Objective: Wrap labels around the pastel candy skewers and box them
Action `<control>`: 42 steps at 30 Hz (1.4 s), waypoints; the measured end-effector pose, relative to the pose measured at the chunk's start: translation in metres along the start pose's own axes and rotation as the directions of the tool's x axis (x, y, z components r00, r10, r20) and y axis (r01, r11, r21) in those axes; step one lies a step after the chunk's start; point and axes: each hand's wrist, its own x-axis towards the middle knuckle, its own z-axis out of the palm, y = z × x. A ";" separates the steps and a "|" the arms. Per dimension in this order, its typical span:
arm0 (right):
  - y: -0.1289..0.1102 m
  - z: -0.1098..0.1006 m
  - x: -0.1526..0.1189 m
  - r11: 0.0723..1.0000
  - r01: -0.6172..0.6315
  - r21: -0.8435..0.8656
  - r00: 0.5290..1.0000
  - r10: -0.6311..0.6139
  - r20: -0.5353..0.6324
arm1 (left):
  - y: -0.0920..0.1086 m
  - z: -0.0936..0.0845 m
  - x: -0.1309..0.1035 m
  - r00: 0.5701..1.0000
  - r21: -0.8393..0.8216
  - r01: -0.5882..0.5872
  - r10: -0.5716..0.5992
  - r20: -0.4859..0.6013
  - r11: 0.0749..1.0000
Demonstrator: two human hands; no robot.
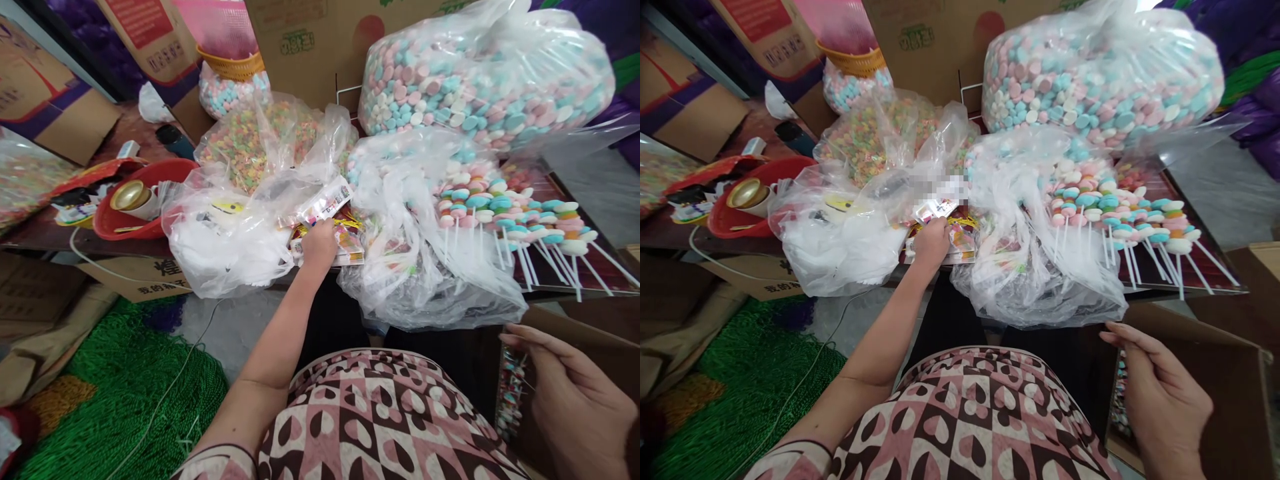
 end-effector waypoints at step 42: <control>-0.084 0.124 0.045 0.880 -0.131 0.457 0.901 -0.087 0.425 | 0.044 -0.033 -0.040 0.906 -0.801 -0.302 0.417 -0.072 0.518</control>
